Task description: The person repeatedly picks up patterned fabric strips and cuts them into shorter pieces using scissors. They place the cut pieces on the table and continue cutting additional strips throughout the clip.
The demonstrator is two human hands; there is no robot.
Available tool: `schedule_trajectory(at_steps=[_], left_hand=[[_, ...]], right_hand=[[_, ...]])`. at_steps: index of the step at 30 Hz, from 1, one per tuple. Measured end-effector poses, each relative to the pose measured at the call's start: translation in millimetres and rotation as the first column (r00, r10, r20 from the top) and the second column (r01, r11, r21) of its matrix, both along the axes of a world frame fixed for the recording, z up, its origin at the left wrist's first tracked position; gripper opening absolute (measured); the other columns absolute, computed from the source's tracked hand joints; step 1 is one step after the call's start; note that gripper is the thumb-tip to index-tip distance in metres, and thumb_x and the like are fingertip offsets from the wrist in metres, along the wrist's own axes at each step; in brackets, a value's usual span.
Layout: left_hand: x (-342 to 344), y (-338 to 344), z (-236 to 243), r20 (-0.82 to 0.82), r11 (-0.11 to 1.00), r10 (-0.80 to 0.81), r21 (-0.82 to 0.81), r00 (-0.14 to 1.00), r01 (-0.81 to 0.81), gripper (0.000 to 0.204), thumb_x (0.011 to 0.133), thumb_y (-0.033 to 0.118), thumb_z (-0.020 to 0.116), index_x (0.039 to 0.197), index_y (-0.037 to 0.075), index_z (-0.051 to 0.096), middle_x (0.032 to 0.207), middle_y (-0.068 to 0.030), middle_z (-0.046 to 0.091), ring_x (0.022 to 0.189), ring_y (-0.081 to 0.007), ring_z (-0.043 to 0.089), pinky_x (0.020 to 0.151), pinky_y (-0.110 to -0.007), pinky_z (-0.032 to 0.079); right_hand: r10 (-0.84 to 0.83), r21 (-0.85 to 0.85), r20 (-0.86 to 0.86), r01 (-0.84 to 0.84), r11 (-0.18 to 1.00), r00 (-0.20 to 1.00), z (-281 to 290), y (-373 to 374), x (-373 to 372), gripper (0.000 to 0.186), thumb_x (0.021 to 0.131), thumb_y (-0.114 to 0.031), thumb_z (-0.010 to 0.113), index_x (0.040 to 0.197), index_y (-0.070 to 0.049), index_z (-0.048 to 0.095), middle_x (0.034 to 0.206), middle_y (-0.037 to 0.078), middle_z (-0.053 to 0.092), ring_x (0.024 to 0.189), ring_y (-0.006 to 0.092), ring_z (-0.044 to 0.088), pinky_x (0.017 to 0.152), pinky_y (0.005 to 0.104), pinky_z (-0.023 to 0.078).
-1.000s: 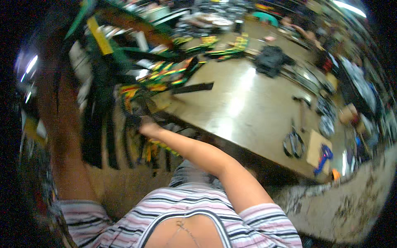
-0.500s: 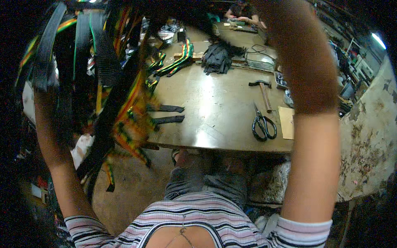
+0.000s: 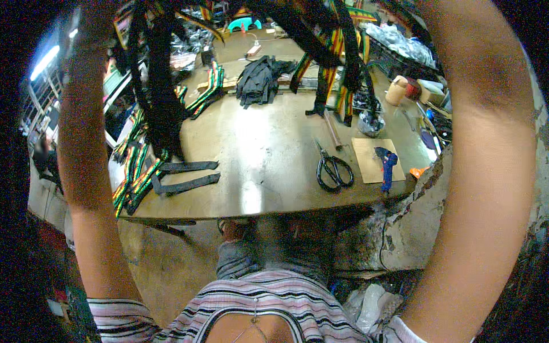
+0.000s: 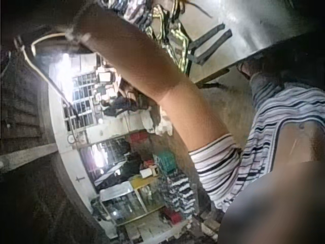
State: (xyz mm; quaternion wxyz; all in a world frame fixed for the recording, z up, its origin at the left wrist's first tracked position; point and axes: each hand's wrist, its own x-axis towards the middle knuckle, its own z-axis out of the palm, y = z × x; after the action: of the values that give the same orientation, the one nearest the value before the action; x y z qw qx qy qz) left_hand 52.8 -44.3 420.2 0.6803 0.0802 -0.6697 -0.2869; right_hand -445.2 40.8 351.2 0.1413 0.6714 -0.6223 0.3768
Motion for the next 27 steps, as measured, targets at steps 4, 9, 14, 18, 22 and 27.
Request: schedule_trajectory(at_steps=[4, 9, 14, 18, 22, 27], left_hand=[[-44.2, -20.4, -23.3, -0.035, 0.990, -0.135, 0.043, 0.990, 0.136, 0.026, 0.095, 0.029, 0.056, 0.100, 0.005, 0.063, 0.079, -0.0048, 0.065, 0.065, -0.0152, 0.063, 0.058, -0.029, 0.053], [-88.6, -56.1, -87.3, -0.076, 0.944, -0.157, 0.283, 0.985, 0.172, 0.026, 0.095, 0.029, 0.056, 0.100, 0.005, 0.064, 0.079, -0.0043, 0.065, 0.062, -0.0145, 0.062, 0.055, -0.028, 0.051], [-103.3, -88.1, -154.0, -0.083, 0.900, -0.255, 0.344, 0.963, 0.268, 0.035, 0.095, 0.034, 0.056, 0.113, 0.004, 0.061, 0.092, -0.0078, 0.068, 0.073, -0.0170, 0.066, 0.062, -0.029, 0.055], [-100.1, -92.3, -208.2, -0.092, 0.867, -0.170, 0.459, 0.981, 0.193, 0.018, 0.085, 0.021, 0.063, 0.094, 0.005, 0.063, 0.085, -0.0060, 0.065, 0.074, -0.0170, 0.063, 0.071, -0.032, 0.053], [-100.7, -92.1, -281.1, -0.073, 0.765, -0.240, 0.600, 0.968, 0.235, 0.020, 0.083, 0.018, 0.066, 0.098, 0.006, 0.059, 0.081, -0.0043, 0.064, 0.067, -0.0157, 0.063, 0.065, -0.033, 0.055], [-98.5, -84.0, -368.3, -0.306, 0.245, -0.352, 0.882, 0.885, 0.402, 0.027, 0.087, 0.025, 0.064, 0.102, 0.003, 0.065, 0.092, -0.0079, 0.070, 0.076, -0.0213, 0.068, 0.071, -0.038, 0.058]], right_hand=[[-0.010, -0.034, -0.044, 0.009, 0.999, 0.999, -6.2, -27.4, 6.1, 0.020, 0.076, -0.017, 0.066, 0.091, -0.005, 0.061, 0.084, 0.017, 0.066, 0.072, 0.0294, 0.061, 0.067, 0.0418, 0.048], [0.013, -0.102, -0.104, -0.024, 0.994, 0.994, -4.4, -63.1, 33.9, 0.019, 0.076, -0.019, 0.066, 0.087, -0.005, 0.060, 0.082, 0.017, 0.065, 0.072, 0.0295, 0.061, 0.066, 0.0420, 0.047], [0.087, -0.238, -0.143, -0.119, 0.964, 0.986, 9.6, -108.1, 68.1, 0.019, 0.075, -0.020, 0.066, 0.084, -0.005, 0.060, 0.080, 0.018, 0.064, 0.071, 0.0297, 0.060, 0.065, 0.0421, 0.046], [0.189, -0.340, -0.175, -0.240, 0.909, 0.966, 20.1, -162.5, 94.6, 0.020, 0.075, -0.022, 0.066, 0.081, -0.005, 0.059, 0.078, 0.018, 0.064, 0.070, 0.0298, 0.060, 0.065, 0.0421, 0.046], [0.270, -0.291, -0.203, -0.321, 0.901, 0.941, -18.6, -218.4, 117.4, 0.020, 0.075, -0.023, 0.066, 0.079, -0.005, 0.059, 0.077, 0.018, 0.063, 0.070, 0.0299, 0.059, 0.064, 0.0422, 0.045], [0.312, 0.579, -0.327, -0.072, 0.812, 0.892, -126.8, -220.0, 131.7, 0.057, 0.068, -0.018, 0.067, 0.122, -0.002, 0.059, 0.110, 0.024, 0.066, 0.100, 0.0326, 0.065, 0.089, 0.0374, 0.051]])
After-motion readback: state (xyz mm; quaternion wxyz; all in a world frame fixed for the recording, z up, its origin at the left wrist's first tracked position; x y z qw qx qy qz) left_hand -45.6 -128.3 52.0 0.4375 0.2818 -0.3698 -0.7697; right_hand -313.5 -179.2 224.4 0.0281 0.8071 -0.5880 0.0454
